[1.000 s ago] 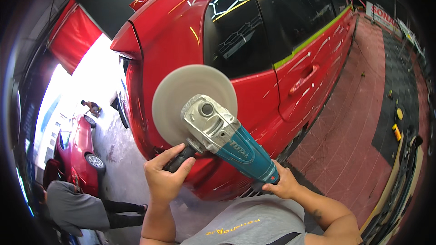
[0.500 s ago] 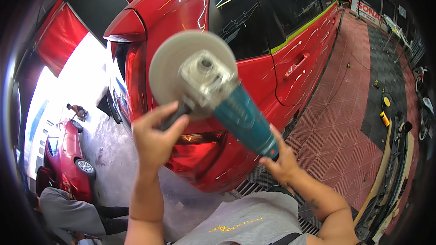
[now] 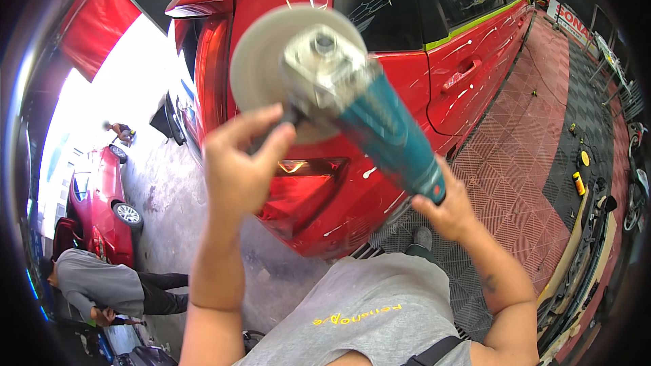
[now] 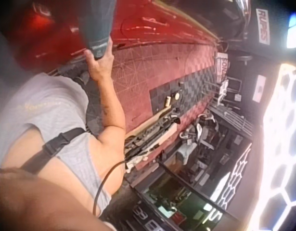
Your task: The person sits on the floor and prepares a polishing machine. They then apply a liquid product to the rear side panel of a red car using a cloth. Finally, they use the polishing machine to buff the treated area of the car's bodywork.
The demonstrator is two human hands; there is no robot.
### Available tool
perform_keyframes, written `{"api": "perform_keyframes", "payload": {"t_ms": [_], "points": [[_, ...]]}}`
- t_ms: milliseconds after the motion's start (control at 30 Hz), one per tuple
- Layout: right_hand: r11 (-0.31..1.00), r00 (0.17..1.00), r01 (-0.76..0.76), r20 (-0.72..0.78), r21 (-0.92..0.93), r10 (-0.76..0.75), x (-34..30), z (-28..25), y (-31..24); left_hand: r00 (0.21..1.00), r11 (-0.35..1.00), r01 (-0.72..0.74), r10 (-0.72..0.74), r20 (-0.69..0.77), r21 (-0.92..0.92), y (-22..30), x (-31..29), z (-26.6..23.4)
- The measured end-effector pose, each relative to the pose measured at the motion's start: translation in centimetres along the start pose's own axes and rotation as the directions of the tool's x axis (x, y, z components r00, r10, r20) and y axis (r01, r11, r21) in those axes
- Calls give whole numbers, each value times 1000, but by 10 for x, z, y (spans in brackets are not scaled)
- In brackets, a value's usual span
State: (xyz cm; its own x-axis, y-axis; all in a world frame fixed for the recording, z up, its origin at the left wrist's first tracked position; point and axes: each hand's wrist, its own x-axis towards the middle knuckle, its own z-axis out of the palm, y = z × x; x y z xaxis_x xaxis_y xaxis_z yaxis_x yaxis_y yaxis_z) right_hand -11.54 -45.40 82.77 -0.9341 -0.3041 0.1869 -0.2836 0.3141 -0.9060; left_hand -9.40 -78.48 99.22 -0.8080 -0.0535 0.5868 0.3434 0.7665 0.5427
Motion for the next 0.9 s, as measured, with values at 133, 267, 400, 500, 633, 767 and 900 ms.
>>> {"api": "perform_keyframes", "payload": {"t_ms": [133,267,400,500,633,767,900], "points": [[993,988,-98,129,68,88,-69,34,47,982,983,180,-178,67,-22,15,-90,4],[986,971,-156,194,65,141,-116,67,71,960,965,261,-262,95,26,15,-143,-5],[987,960,-152,246,43,137,-128,79,58,964,965,254,-258,68,66,12,-171,-23],[997,962,-76,262,2,72,-126,82,51,945,945,323,-325,44,45,14,-178,-36],[998,984,-10,179,65,-2,-96,53,29,975,975,221,-220,-9,33,-3,-147,-32],[989,989,40,138,140,-60,-34,13,-14,985,982,167,-170,-33,-90,-15,-60,-29],[987,993,-60,105,148,45,10,-17,-59,959,914,282,-272,76,-292,-2,22,-28]]}}
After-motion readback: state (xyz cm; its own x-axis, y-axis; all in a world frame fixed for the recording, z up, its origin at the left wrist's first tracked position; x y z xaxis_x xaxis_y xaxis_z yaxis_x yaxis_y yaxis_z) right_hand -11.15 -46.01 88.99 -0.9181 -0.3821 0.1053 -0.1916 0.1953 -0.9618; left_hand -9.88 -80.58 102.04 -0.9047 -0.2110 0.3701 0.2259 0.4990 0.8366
